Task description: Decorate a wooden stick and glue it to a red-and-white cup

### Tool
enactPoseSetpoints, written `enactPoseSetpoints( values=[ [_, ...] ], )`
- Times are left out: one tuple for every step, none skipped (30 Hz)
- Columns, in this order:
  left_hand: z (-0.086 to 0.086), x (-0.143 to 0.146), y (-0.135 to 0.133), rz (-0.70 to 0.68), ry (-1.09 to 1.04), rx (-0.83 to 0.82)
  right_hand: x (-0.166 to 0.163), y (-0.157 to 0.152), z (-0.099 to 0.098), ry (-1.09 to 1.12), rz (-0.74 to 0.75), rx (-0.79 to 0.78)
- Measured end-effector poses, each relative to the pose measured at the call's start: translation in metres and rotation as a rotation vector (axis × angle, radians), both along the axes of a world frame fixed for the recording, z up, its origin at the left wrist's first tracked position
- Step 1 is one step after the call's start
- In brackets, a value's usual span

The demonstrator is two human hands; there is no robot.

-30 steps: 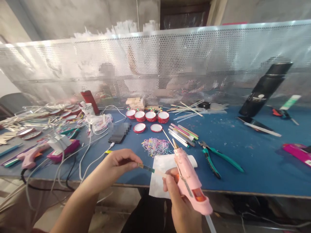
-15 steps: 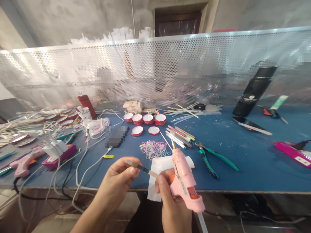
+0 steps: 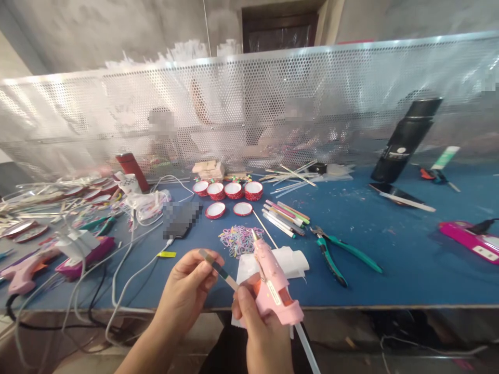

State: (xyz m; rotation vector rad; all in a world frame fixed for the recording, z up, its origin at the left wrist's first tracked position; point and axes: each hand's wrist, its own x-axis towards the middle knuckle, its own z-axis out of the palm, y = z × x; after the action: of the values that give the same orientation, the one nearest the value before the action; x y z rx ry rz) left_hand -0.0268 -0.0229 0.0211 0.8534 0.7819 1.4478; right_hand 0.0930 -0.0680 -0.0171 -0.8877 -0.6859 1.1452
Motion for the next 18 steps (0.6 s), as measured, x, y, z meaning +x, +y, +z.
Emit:
enactPoseSetpoints(
  values=[
    [0.000,0.000,0.002,-0.006,0.001,-0.006,0.000,0.001,-0.001,-0.004,0.016,0.002],
    [0.000,0.001,0.003,-0.015,0.004,-0.011,0.000,0.002,-0.001,-0.010,0.031,0.006],
    [0.000,0.001,0.005,-0.025,0.006,-0.016,0.001,0.003,-0.002,-0.016,0.043,0.009],
    [0.001,0.001,0.008,-0.035,0.007,-0.023,0.002,0.004,-0.003,-0.025,0.055,0.013],
    [0.002,0.000,0.011,-0.042,0.005,-0.032,0.004,0.005,-0.003,-0.040,0.068,0.016],
    [0.003,-0.001,0.014,-0.044,-0.001,-0.042,0.006,0.007,-0.004,-0.061,0.084,0.019],
    [0.005,-0.002,0.018,-0.042,-0.007,-0.053,0.009,0.008,-0.005,-0.089,0.095,0.024],
    [0.006,-0.004,0.022,-0.038,-0.012,-0.063,0.012,0.009,-0.006,-0.121,0.108,0.031],
    [0.007,-0.006,0.026,-0.037,-0.016,-0.069,0.017,0.010,-0.007,-0.148,0.117,0.044],
    [0.008,-0.007,0.029,-0.043,-0.016,-0.073,0.021,0.011,-0.008,-0.161,0.122,0.057],
    [0.009,-0.009,0.033,-0.047,-0.017,-0.076,0.027,0.012,-0.009,-0.168,0.129,0.072],
    [0.009,-0.010,0.035,-0.054,-0.014,-0.079,0.032,0.012,-0.009,-0.174,0.132,0.089],
    [0.010,-0.011,0.038,-0.060,-0.009,-0.083,0.038,0.011,-0.009,-0.192,0.156,0.100],
    [0.010,-0.012,0.040,-0.066,-0.002,-0.088,0.044,0.010,-0.008,-0.226,0.184,0.108],
    [0.011,-0.012,0.042,-0.073,0.008,-0.091,0.050,0.009,-0.006,-0.271,0.219,0.108],
    [0.013,-0.011,0.045,-0.086,0.021,-0.091,0.056,0.008,-0.003,-0.321,0.279,0.103],
    [0.016,-0.011,0.048,-0.104,0.037,-0.088,0.061,0.007,-0.001,-0.370,0.317,0.108],
    [0.019,-0.010,0.051,-0.127,0.054,-0.080,0.066,0.006,0.001,-0.414,0.357,0.124]
  ],
)
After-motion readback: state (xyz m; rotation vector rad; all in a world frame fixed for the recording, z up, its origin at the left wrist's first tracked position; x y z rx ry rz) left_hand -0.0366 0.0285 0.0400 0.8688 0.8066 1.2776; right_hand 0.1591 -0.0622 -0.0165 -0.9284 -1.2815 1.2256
